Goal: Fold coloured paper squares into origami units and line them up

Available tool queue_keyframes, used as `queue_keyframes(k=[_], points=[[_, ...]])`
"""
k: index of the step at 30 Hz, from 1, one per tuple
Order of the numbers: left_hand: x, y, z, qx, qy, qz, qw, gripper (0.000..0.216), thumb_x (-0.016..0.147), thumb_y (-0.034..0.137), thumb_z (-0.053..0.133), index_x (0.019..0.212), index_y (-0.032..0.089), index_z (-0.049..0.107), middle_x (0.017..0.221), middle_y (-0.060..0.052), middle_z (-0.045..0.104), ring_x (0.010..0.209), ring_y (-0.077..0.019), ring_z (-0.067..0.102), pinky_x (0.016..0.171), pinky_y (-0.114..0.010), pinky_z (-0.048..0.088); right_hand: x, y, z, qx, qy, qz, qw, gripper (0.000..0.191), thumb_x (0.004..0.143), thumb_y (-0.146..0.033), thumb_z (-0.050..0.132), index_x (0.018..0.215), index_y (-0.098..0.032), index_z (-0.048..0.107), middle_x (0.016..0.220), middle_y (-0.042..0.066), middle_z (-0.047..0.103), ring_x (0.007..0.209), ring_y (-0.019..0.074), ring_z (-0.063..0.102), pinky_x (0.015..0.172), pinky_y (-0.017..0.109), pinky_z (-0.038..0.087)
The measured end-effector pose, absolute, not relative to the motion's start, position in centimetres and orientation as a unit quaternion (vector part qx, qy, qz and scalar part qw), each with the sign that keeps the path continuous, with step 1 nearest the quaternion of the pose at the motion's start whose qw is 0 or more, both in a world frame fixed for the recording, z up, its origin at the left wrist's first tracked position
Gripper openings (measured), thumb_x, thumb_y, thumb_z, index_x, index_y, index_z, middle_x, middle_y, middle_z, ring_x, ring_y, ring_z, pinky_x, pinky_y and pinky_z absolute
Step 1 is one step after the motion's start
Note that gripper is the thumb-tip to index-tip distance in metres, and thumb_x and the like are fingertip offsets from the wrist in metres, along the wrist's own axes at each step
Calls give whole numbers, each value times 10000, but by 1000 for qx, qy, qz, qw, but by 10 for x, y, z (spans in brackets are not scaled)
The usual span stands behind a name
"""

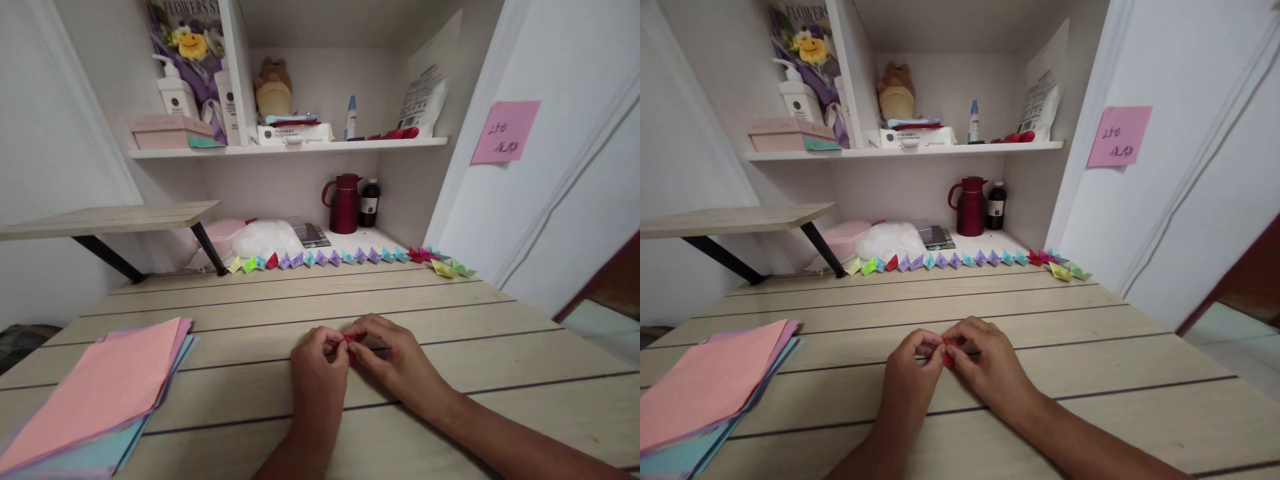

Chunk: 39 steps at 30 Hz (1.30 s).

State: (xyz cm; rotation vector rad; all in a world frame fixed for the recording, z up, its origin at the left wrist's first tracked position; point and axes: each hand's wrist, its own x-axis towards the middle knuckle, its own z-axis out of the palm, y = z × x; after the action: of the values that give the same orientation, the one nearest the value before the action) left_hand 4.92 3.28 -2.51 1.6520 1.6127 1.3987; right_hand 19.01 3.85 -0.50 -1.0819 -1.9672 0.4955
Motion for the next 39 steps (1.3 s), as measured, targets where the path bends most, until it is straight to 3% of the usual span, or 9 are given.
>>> queue_keyframes(k=[16, 27, 39], points=[[49, 33, -28, 622, 567, 508, 180, 118, 709, 112, 557, 627, 197, 560, 695, 1, 618, 669, -153, 595, 639, -258, 456, 189, 42, -5, -426, -792, 162, 407, 93, 801, -132, 579, 778, -213, 618, 811, 2, 672, 790, 179, 605, 764, 321, 423], [48, 34, -27, 623, 561, 510, 193, 119, 698, 157, 572, 588, 203, 564, 621, 18, 627, 613, -140, 598, 623, -236, 451, 192, 47, -4, -438, -723, 331, 419, 100, 771, -167, 607, 723, -206, 685, 770, -2, 665, 766, 171, 602, 704, 274, 441], [48, 34, -21, 627, 554, 516, 185, 129, 663, 136, 554, 552, 201, 551, 571, 23, 604, 578, -135, 583, 580, -219, 438, 192, 46, -5, -430, -707, 357, 433, 108, 750, -150, 603, 697, -198, 683, 744, -5, 661, 748, 164, 590, 707, 269, 434]])
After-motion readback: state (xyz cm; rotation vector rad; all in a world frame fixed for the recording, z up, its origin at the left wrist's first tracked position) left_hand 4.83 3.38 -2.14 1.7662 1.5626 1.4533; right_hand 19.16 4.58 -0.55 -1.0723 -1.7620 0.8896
